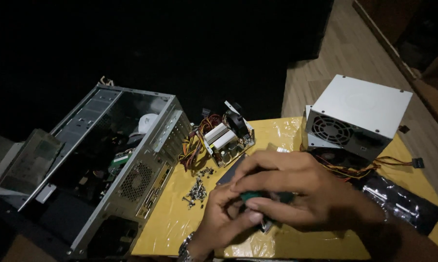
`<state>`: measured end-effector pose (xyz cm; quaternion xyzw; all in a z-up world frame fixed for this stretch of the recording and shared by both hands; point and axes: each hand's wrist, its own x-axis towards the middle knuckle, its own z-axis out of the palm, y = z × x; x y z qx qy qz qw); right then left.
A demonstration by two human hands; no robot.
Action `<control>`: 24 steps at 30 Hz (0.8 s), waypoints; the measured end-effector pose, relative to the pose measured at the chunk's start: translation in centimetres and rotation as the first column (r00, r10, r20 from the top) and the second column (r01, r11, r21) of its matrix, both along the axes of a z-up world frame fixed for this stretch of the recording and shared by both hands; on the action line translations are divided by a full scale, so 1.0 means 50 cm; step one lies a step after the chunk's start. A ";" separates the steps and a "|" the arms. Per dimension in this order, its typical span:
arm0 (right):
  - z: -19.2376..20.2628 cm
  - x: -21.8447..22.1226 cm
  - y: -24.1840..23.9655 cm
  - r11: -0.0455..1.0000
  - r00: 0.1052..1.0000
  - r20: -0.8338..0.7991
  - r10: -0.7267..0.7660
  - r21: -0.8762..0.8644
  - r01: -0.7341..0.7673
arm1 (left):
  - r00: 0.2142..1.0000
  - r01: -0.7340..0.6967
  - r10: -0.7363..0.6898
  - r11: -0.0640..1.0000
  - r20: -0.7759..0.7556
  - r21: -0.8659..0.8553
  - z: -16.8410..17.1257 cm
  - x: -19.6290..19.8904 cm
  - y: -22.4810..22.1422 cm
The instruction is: Disassembling a computer power supply unit for cleaning or repair, including removing screws and brushing off dust from internal components.
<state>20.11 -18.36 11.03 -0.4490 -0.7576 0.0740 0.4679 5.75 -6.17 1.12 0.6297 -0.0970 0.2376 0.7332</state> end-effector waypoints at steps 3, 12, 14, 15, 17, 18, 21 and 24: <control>-0.007 0.008 -0.010 0.982 0.978 -0.117 0.171 -0.058 -0.179 | 0.956 -0.294 0.290 0.926 0.053 0.238 -0.011 0.001 0.001; -0.002 -0.001 -0.006 0.987 0.989 -0.053 0.140 -0.072 -0.143 | 0.963 -0.269 0.265 0.944 0.045 0.189 -0.006 0.001 -0.008; -0.010 0.000 0.000 0.995 0.997 -0.003 0.080 -0.059 -0.080 | 0.957 -0.290 0.284 0.922 0.062 0.255 -0.001 0.002 -0.002; -0.012 0.002 0.004 0.999 0.999 0.053 0.011 -0.036 -0.010 | 0.952 -0.305 0.292 0.895 0.088 0.325 0.003 0.007 0.003; -0.016 0.001 0.003 0.996 0.996 -0.013 0.084 -0.025 -0.084 | 0.971 -0.241 0.228 0.923 0.077 0.300 -0.011 0.000 0.009; -0.017 0.001 0.002 0.987 0.984 -0.081 0.157 -0.010 -0.158 | 0.985 -0.174 0.162 0.946 0.065 0.275 -0.019 -0.002 0.012; -0.005 -0.007 -0.005 0.981 0.982 -0.079 0.171 -0.080 -0.178 | 0.931 -0.345 0.289 0.899 0.225 0.271 -0.022 0.018 -0.006; -0.028 0.008 0.001 0.997 0.996 0.070 -0.048 -0.051 0.052 | 0.985 -0.170 0.166 0.976 0.037 0.134 0.025 0.005 -0.009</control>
